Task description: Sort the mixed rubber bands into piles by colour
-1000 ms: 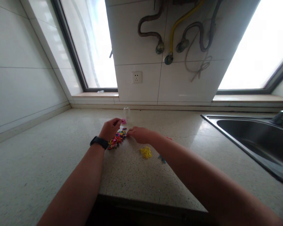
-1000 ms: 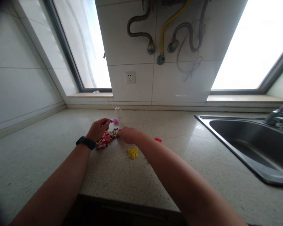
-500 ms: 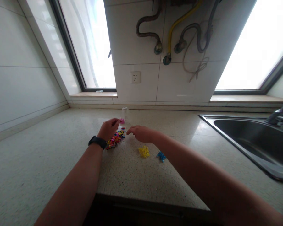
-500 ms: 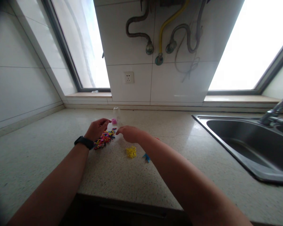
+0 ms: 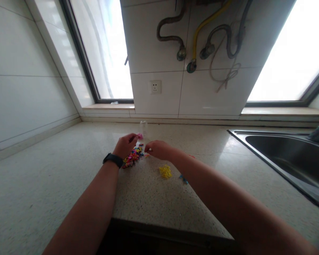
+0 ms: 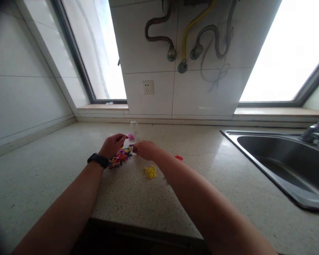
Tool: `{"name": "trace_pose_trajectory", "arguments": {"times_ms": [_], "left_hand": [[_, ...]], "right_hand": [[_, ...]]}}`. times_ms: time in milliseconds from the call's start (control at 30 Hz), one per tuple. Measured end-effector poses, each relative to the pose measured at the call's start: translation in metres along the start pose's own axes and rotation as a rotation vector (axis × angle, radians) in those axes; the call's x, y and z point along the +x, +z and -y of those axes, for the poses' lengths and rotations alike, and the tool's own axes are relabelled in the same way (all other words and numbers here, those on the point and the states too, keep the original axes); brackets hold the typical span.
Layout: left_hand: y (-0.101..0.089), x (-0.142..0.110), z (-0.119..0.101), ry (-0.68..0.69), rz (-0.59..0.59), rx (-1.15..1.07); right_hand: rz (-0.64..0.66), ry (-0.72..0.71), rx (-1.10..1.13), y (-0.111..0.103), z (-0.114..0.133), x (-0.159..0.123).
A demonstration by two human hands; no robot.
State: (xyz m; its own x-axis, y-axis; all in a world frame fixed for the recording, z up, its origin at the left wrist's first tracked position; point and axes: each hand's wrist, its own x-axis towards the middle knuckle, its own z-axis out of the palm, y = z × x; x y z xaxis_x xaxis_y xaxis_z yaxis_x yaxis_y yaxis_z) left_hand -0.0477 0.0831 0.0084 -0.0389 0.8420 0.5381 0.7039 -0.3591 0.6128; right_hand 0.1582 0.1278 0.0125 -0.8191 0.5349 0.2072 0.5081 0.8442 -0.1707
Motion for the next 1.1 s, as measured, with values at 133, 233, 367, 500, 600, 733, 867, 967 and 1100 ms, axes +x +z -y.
{"name": "trace_pose_trajectory", "arguments": {"times_ms": [133, 233, 367, 500, 600, 733, 867, 967, 1100], "left_hand": [[0.0, 0.0, -0.001, 0.004, 0.006, 0.012], [0.001, -0.001, -0.002, 0.017, 0.017, 0.005], [0.002, -0.002, -0.002, 0.032, 0.037, 0.015], [0.004, -0.002, 0.0, 0.033, 0.063, 0.03], [0.005, -0.003, 0.0, 0.048, 0.083, 0.048], [0.006, -0.004, -0.003, 0.052, 0.098, 0.04], [0.008, -0.005, -0.006, 0.043, 0.123, 0.039], [0.008, -0.007, -0.007, 0.025, 0.141, 0.043], [0.008, -0.008, -0.005, 0.01, 0.162, 0.076]], "right_hand": [[-0.039, -0.018, 0.075, -0.004, -0.008, -0.007], [-0.096, -0.005, 0.194, -0.012, -0.018, -0.02], [-0.183, 0.059, 0.295, -0.036, -0.031, -0.052], [-0.276, 0.135, 0.342, -0.07, -0.039, -0.094], [-0.356, 0.188, 0.42, -0.089, -0.045, -0.124], [-0.532, 0.245, 0.613, -0.089, -0.059, -0.16], [-0.671, 0.361, 0.826, -0.071, -0.069, -0.183], [-0.718, 0.344, 0.926, -0.067, -0.063, -0.187], [-0.779, 0.278, 1.012, -0.076, -0.041, -0.184]]}}
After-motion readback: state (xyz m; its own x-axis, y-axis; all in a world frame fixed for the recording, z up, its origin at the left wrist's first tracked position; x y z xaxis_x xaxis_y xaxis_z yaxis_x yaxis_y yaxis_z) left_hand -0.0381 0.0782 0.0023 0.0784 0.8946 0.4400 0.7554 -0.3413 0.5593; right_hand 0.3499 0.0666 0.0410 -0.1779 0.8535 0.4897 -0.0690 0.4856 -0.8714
